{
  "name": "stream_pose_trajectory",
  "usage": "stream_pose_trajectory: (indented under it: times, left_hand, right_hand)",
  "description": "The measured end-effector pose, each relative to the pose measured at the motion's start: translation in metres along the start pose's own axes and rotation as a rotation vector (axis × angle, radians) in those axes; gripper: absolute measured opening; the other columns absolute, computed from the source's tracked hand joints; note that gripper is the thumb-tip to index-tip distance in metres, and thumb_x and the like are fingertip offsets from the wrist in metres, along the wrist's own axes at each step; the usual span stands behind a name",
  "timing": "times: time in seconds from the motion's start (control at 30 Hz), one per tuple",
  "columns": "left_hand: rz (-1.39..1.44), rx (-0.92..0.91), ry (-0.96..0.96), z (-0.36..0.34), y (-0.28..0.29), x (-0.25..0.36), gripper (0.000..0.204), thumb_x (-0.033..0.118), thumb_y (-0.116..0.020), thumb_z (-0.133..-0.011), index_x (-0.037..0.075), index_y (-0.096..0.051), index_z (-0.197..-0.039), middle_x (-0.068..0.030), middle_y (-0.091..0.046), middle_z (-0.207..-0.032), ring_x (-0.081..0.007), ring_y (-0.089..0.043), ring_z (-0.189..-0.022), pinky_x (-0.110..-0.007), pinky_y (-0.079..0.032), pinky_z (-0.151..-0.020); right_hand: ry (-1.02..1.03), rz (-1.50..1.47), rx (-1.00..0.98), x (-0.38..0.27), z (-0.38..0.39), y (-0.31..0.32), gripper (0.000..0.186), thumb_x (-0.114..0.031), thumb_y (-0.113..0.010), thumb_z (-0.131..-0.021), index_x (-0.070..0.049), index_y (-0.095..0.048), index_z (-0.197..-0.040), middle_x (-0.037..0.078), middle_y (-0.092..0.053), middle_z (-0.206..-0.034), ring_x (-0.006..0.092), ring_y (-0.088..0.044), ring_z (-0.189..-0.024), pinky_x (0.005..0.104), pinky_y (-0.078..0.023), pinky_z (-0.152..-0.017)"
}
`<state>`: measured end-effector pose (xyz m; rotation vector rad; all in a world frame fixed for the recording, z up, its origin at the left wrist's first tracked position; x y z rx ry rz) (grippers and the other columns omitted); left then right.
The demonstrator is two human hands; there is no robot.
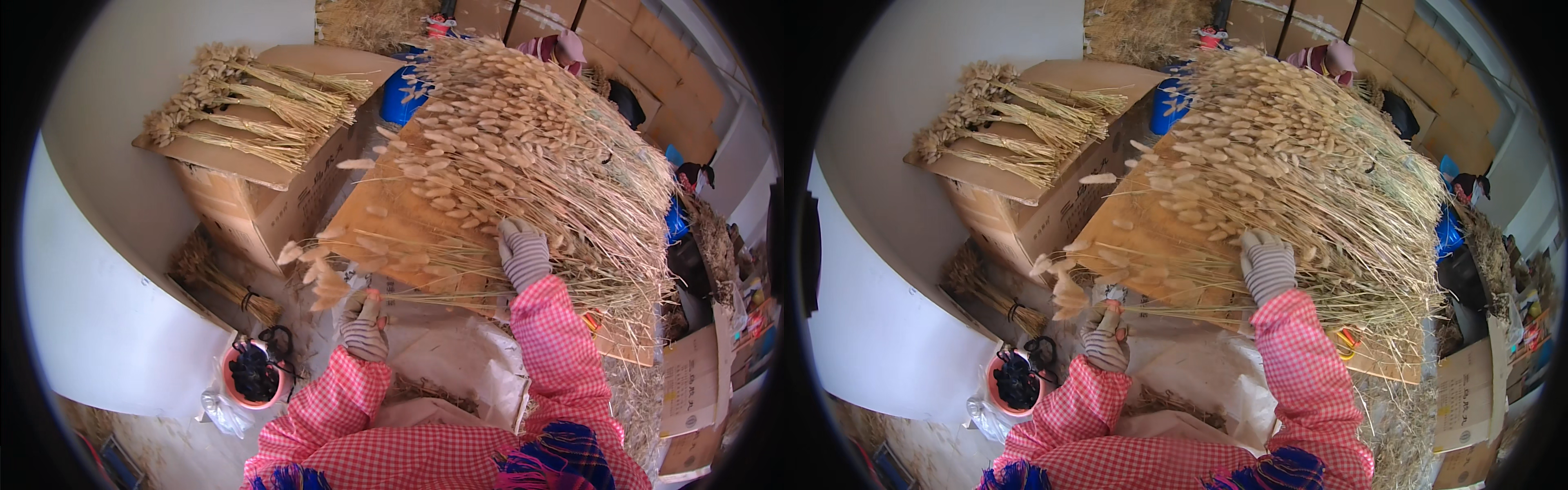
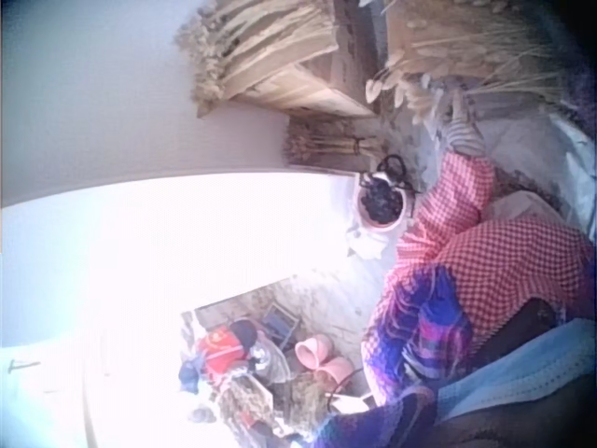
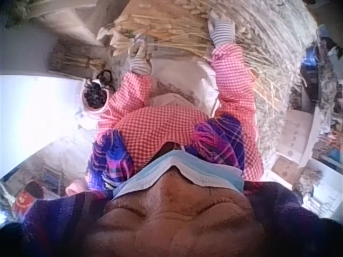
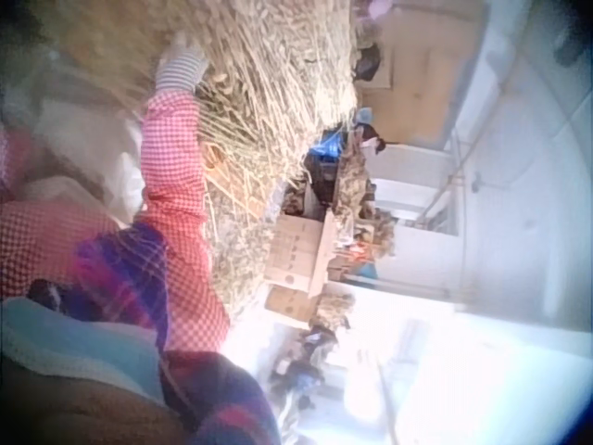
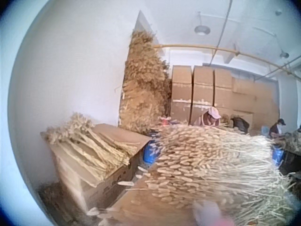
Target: The person gathers dried grain stalks from a table, aligns them into a neat bundle, and secures the bundle with a rubber band. The person then places the finished bundle into a cardboard box and repeats the process with additional stalks.
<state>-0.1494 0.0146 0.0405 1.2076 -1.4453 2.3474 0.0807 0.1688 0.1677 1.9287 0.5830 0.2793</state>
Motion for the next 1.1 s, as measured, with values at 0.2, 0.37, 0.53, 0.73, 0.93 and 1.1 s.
stream_pose_trajectory:
  times: [0.2,0.37,0.53,0.73,0.93,1.1]
  left_hand:
    - [0.033,-0.07,0.056,0.0,0.007,-0.003,0.014,0.011,-0.067,-0.086,0.006,-0.061,-0.098,-0.0033,-0.059,-0.085,-0.0086,-0.05,-0.056,-0.02,-0.043,-0.05]
    - [0.04,-0.07,0.02,0.007,-0.003,0.005,0.016,0.009,-0.065,-0.088,0.004,-0.06,-0.102,-0.0046,-0.061,-0.086,-0.0082,-0.05,-0.056,-0.021,-0.043,-0.05]
    - [0.005,-0.103,0.124,0.001,0.002,0.004,0.015,0.01,-0.064,-0.089,0.003,-0.06,-0.102,-0.0035,-0.06,-0.085,-0.007,-0.049,-0.055,-0.022,-0.045,-0.051]
    - [-0.095,-0.1,-0.01,0.001,-0.006,-0.001,0.012,0.011,-0.064,-0.089,0.006,-0.061,-0.099,-0.0018,-0.058,-0.08,-0.0095,-0.045,-0.051,-0.026,-0.042,-0.052]
    - [0.092,-0.082,0.097,0.005,-0.014,0.002,0.011,0.011,-0.065,-0.088,0.008,-0.062,-0.098,-0.0005,-0.057,-0.078,-0.009,-0.045,-0.054,-0.023,-0.039,-0.052]
    - [0.003,-0.178,-0.012,-0.008,0.002,-0.019,0.02,0.016,-0.065,-0.089,0.008,-0.059,-0.105,0.0004,-0.059,-0.076,-0.0101,-0.05,-0.056,-0.024,-0.039,-0.05]
  right_hand:
    - [0.241,0.01,0.042,-0.064,0.011,-0.006,0.032,-0.021,-0.066,-0.076,-0.013,-0.06,-0.107,0.006,-0.059,-0.113,0.0279,-0.056,-0.103,0.0457,-0.039,-0.092]
    - [0.24,-0.007,-0.19,-0.081,0.0,-0.022,0.02,-0.02,-0.066,-0.076,-0.017,-0.065,-0.096,0.003,-0.062,-0.108,0.027,-0.057,-0.101,0.0458,-0.04,-0.091]
    - [0.205,-0.2,0.027,-0.08,-0.001,-0.01,0.014,-0.017,-0.069,-0.073,-0.016,-0.066,-0.087,0.002,-0.063,-0.103,0.0263,-0.058,-0.098,0.0445,-0.039,-0.089]
    - [0.459,-0.213,0.097,-0.123,-0.015,0.01,0.017,-0.014,-0.067,-0.067,-0.014,-0.066,-0.084,0.001,-0.063,-0.097,0.0251,-0.058,-0.095,0.0433,-0.037,-0.089]
    - [0.544,-0.422,-0.064,-0.164,-0.011,-0.001,0.013,-0.014,-0.067,-0.066,-0.014,-0.067,-0.079,0.002,-0.064,-0.089,0.027,-0.059,-0.088,0.0434,-0.039,-0.085]
    - [0.389,-0.608,-0.176,-0.179,0.002,-0.041,0.017,-0.016,-0.068,-0.067,-0.011,-0.067,-0.083,0.004,-0.064,-0.097,0.0312,-0.059,-0.092,0.0456,-0.041,-0.086]
Point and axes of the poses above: each hand's wrist, its own z-axis away from the middle knuckle, its own y-axis out of the back of the hand, x = y × z, the point moved 2 cm from there along -z, towards the middle knuckle
